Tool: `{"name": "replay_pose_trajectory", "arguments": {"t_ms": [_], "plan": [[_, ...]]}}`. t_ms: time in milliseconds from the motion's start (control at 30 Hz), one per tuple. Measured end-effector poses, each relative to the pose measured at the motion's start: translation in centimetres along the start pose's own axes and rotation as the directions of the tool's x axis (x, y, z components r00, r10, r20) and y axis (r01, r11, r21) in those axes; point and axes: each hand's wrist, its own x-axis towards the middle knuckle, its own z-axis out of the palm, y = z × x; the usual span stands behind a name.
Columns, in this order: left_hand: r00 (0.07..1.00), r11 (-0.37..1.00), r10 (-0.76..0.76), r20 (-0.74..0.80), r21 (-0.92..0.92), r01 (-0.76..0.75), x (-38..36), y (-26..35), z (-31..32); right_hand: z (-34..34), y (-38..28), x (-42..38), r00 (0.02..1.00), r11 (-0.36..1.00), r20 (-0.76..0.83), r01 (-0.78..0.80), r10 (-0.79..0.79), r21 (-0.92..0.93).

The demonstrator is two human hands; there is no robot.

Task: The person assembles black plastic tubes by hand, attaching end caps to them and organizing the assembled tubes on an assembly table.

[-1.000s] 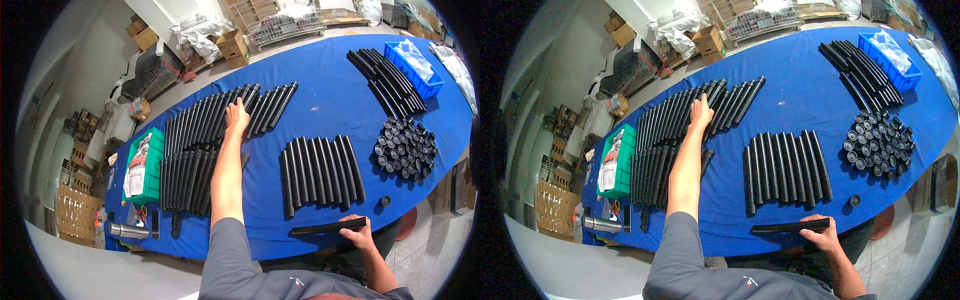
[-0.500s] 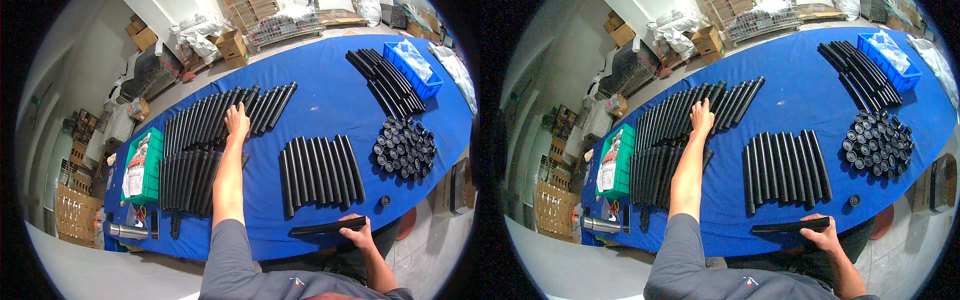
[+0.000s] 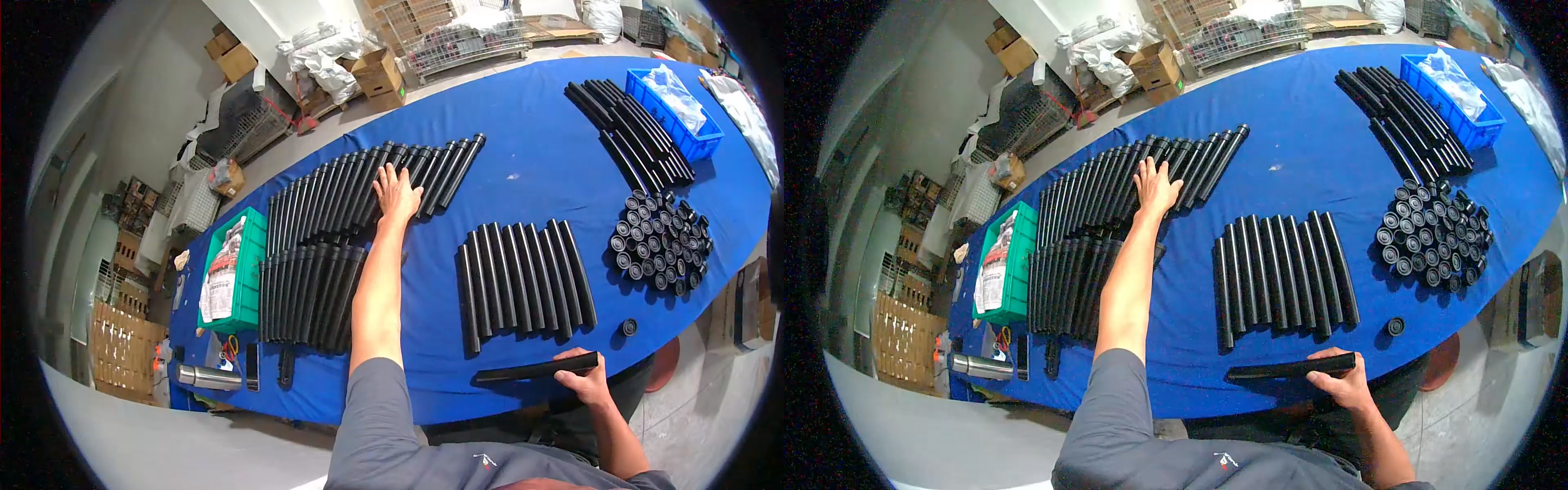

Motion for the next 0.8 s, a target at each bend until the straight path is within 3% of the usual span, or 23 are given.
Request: {"name": "replay_pose_trajectory", "arguments": {"t_ms": [200,333,400,500,633,800], "plan": [[0.992,1.0,0.029,-0.122,0.013,-0.028,-0.9,-0.5,-0.5,-0.1,0.1,0.0,1.0,1.0,-0.006,-0.02,0.02,0.0],[0.948,0.996,0.038,-0.316,-0.067,-0.062,-1.5,-1.2,-0.6,0.0,-0.1,-0.1,0.999,0.999,-0.005,-0.048,0.048,0.016],[0.954,0.978,0.06,-0.295,-0.174,-0.116,-3.6,-0.8,-1.4,0.0,-0.3,-0.1,0.998,0.998,0.004,-0.061,0.061,0.032],[0.925,0.951,0.091,-0.368,-0.243,-0.19,-8.6,0.4,-2.2,0.1,-0.4,0.0,0.999,0.998,0.011,-0.041,0.041,0.037],[0.947,0.894,0.126,-0.295,-0.379,-0.237,-17.4,3.8,-4.5,0.0,-0.1,0.0,1.0,1.0,0.025,-0.004,0.004,0.018],[0.958,0.722,0.173,-0.228,-0.632,-0.281,-30.2,10.2,-7.1,-0.1,0.5,0.2,0.998,0.999,0.043,0.044,-0.045,0.03]]}}
